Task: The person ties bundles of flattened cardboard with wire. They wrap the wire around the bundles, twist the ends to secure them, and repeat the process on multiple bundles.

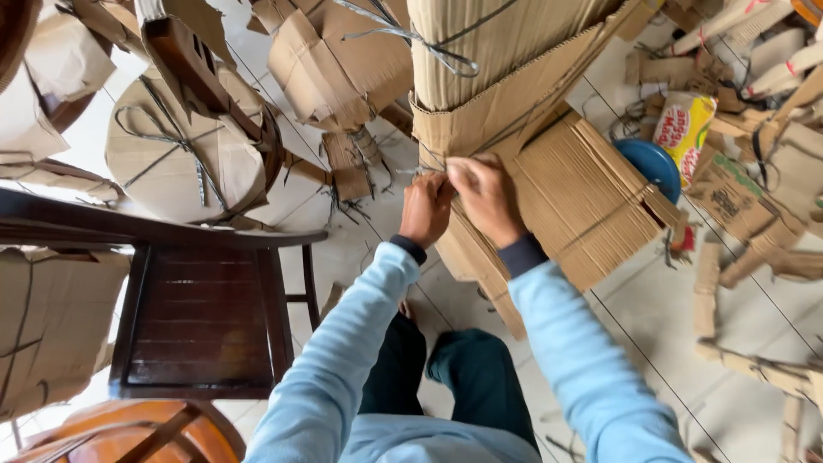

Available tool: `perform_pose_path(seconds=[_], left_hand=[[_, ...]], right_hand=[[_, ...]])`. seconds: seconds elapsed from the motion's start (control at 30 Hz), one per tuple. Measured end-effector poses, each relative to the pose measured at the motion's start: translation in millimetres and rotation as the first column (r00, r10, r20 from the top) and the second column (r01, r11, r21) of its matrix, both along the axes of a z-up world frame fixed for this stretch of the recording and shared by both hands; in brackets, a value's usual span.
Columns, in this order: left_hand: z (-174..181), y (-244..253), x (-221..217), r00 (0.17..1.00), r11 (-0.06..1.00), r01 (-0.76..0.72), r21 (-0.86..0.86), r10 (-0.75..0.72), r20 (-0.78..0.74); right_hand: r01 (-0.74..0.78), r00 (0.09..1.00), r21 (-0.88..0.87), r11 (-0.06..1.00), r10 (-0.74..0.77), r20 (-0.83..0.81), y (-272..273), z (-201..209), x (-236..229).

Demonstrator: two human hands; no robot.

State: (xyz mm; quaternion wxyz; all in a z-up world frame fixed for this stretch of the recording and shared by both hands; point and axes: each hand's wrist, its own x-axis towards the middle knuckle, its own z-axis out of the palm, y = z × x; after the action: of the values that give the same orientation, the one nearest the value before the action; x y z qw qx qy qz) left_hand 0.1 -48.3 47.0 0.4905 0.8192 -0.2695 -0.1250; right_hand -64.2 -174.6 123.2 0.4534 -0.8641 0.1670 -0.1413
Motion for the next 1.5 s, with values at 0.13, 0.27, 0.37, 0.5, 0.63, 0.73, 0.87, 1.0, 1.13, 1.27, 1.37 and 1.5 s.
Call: perform_pose_path(seconds=[0.13, 0.27, 0.37, 0.5, 0.63, 0.73, 0.87, 1.0, 1.13, 1.27, 1.37, 1.5], left_hand=[[4.2, -2.4, 1.5, 0.986, 0.999, -0.052, -0.016, 0.049, -0.156], [30.1, 6.3, 9.6, 0.960, 1.000, -0.030, 0.009, 0.031, -0.279], [55.3, 7.9, 19.0, 0.894, 0.998, -0.058, 0.001, 0.052, -0.445], [64.8, 1.4, 29.3, 0.773, 0.997, -0.077, -0.008, 0.055, -0.632], [72.9, 2.1, 43.9, 0.737, 0.997, -0.079, 0.013, 0.067, -0.672], [86.1, -1.8, 55.1, 0.729, 0.996, -0.077, 0.046, 0.088, -0.679], [56.5, -13.3, 63.8, 0.720, 0.983, -0.105, 0.150, 0.179, -0.670], [113.2, -24.1, 73.8, 0.736, 0.897, -0.047, 0.439, 0.328, -0.592], [56.3, -24.3, 75.9, 0.647, 0.825, -0.072, 0.560, 0.466, -0.603], [52.5, -27.6, 78.7, 0.348, 0.899, -0.221, 0.379, 0.436, -0.830], [61.4, -23.7, 78.5, 0.256, 0.903, -0.360, 0.236, 0.339, -0.905], [92.5, -20.1, 64.4, 0.238, 0.819, -0.573, 0.010, 0.178, -0.955]], right_hand=[[-0.025, 0.967, -0.023, 0.999, 0.019, -0.253, 12.8, -15.2, 30.0], [0.156, 0.955, -0.083, 0.984, -0.172, -0.241, 19.2, -20.4, 37.5], [0.276, 0.947, -0.039, 0.960, -0.279, -0.158, 26.2, -10.8, 29.4], [0.391, 0.920, 0.132, 0.911, -0.387, -0.054, 35.0, -12.6, 28.9], [0.457, 0.886, 0.356, 0.815, -0.451, -0.104, 47.0, -14.2, 28.7], [0.391, 0.916, 0.351, 0.851, -0.395, -0.062, 53.9, 9.7, 22.8], [0.250, 0.966, 0.373, 0.894, -0.255, -0.036, 51.2, 14.0, 9.1], [0.211, 0.974, 0.185, 0.960, -0.190, -0.128, 50.3, 1.9, -9.4], [0.151, 0.959, 0.045, 0.988, -0.135, -0.250, 36.5, -39.1, -12.2], [0.213, 0.923, -0.162, 0.964, -0.253, -0.291, 23.8, -82.9, -0.3], [0.256, 0.920, -0.130, 0.958, -0.283, -0.270, 14.4, -91.3, 25.2], [0.341, 0.934, -0.144, 0.929, -0.352, -0.056, 11.4, -73.9, 45.2]])
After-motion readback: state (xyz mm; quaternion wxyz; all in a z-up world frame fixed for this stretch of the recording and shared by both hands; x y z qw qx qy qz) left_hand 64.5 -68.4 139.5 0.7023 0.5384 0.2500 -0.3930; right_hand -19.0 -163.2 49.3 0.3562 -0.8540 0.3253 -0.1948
